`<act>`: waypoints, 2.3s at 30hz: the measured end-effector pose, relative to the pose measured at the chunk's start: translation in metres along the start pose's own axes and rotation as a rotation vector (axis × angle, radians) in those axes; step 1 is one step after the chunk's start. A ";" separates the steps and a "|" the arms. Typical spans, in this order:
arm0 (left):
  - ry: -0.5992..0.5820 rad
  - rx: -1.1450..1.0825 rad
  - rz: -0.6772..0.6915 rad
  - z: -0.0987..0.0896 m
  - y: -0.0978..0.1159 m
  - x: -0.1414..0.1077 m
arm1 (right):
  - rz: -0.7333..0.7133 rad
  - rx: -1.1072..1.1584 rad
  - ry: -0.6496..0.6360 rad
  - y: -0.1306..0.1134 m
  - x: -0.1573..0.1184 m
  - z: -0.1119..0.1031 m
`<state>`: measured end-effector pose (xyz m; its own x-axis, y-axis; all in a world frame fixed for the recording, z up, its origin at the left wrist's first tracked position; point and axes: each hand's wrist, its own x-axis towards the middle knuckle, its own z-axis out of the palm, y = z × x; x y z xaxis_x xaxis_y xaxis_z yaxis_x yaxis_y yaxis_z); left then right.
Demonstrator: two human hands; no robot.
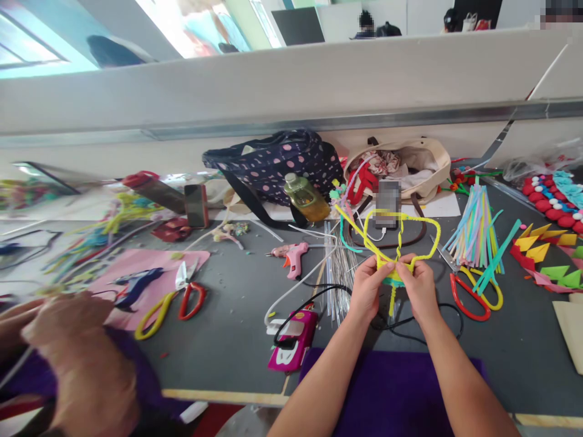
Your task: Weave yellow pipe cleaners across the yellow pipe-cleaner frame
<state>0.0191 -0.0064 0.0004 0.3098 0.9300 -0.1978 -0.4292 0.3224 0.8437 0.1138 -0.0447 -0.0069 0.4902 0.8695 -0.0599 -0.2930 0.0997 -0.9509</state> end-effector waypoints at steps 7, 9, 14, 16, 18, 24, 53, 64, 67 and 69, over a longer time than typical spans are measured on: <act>0.088 -0.070 -0.009 -0.001 0.001 0.002 | -0.041 -0.073 -0.111 0.009 -0.001 -0.004; 0.097 -0.089 -0.018 0.000 0.001 0.002 | -0.023 -0.051 -0.117 0.010 -0.002 -0.004; 0.112 -0.135 -0.037 0.000 0.002 0.001 | 0.012 -0.024 -0.058 0.008 -0.002 -0.003; 0.135 -0.141 -0.033 0.001 0.002 0.000 | 0.021 -0.028 -0.055 0.007 -0.003 -0.001; 0.151 -0.141 -0.030 0.000 0.002 0.001 | 0.023 -0.034 -0.060 0.006 -0.003 -0.001; 0.126 -0.148 -0.051 0.000 -0.001 0.002 | 0.018 -0.040 -0.035 0.008 -0.002 -0.002; 0.096 -0.132 -0.066 -0.001 0.009 0.001 | -0.084 -0.138 -0.099 0.011 -0.001 -0.010; 0.055 -0.158 -0.114 -0.005 0.009 0.004 | -0.135 -0.137 -0.298 -0.001 0.003 -0.020; 0.013 -0.210 -0.199 -0.007 0.007 0.005 | 0.014 -0.004 -0.229 0.001 0.008 -0.021; -0.044 -0.229 -0.249 -0.006 0.005 0.005 | 0.112 0.052 -0.164 0.001 0.011 -0.019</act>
<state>0.0132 0.0012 0.0004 0.4631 0.8109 -0.3576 -0.5136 0.5744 0.6374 0.1343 -0.0446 -0.0146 0.3134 0.9432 -0.1101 -0.3822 0.0192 -0.9239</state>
